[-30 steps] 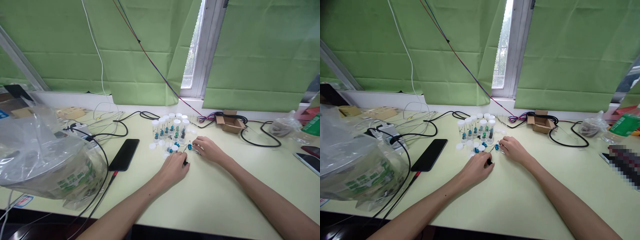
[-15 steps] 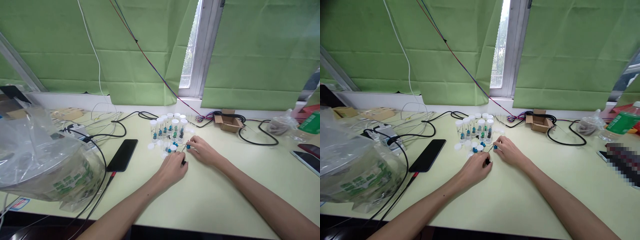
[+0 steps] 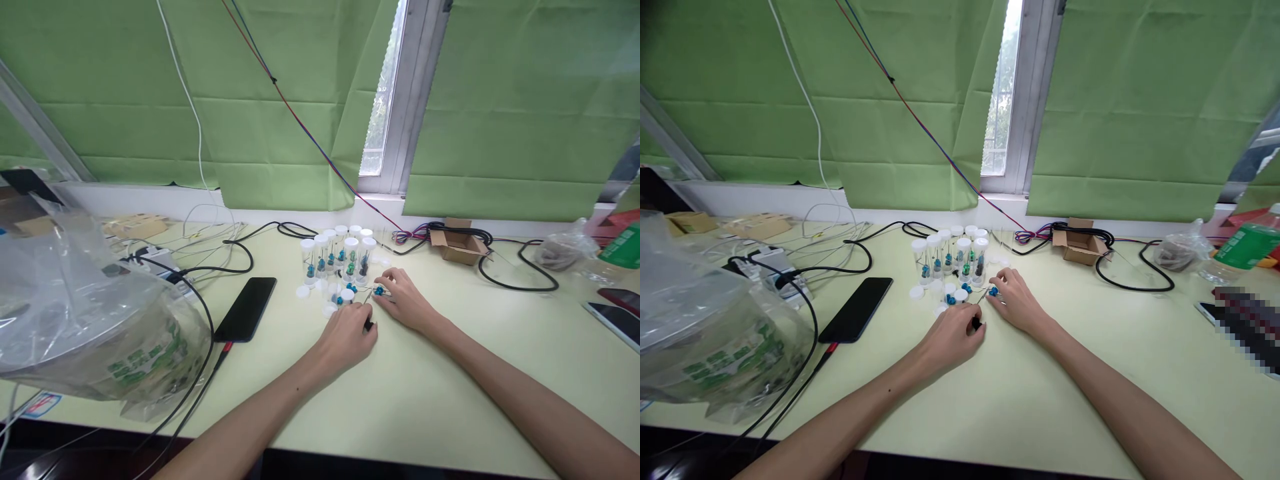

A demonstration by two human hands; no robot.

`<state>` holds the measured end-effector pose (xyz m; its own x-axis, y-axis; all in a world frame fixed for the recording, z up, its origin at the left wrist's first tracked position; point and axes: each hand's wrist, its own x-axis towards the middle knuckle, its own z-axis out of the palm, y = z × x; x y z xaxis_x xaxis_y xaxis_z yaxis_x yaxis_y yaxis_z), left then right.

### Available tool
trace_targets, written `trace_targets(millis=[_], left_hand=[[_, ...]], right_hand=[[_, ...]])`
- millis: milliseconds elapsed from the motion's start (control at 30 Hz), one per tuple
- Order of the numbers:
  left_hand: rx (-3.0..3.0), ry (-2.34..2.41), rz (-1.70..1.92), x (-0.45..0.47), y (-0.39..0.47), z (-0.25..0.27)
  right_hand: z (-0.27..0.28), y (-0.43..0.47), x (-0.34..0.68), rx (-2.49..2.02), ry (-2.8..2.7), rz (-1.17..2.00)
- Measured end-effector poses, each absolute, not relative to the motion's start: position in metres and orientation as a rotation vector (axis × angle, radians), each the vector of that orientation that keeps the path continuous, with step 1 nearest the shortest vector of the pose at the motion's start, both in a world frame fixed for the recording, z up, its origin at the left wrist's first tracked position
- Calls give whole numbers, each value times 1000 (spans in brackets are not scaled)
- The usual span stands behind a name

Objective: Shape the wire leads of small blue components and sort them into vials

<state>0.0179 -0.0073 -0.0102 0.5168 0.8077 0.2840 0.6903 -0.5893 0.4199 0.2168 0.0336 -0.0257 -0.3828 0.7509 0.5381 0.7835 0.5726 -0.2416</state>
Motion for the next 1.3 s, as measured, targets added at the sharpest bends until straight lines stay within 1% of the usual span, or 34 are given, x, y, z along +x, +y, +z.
trace_targets(millis=[533,867,1300], left_hand=[[2503,1279,696,19,-6,-14],[2475,1283,681,18,-7,-12],[2420,1270,726,20,-6,-14]], right_hand=[[-31,37,214,-1287,-2226,-15],[-34,43,215,-1387,-2182,-37],[-38,48,220,-1381,-2199,49]])
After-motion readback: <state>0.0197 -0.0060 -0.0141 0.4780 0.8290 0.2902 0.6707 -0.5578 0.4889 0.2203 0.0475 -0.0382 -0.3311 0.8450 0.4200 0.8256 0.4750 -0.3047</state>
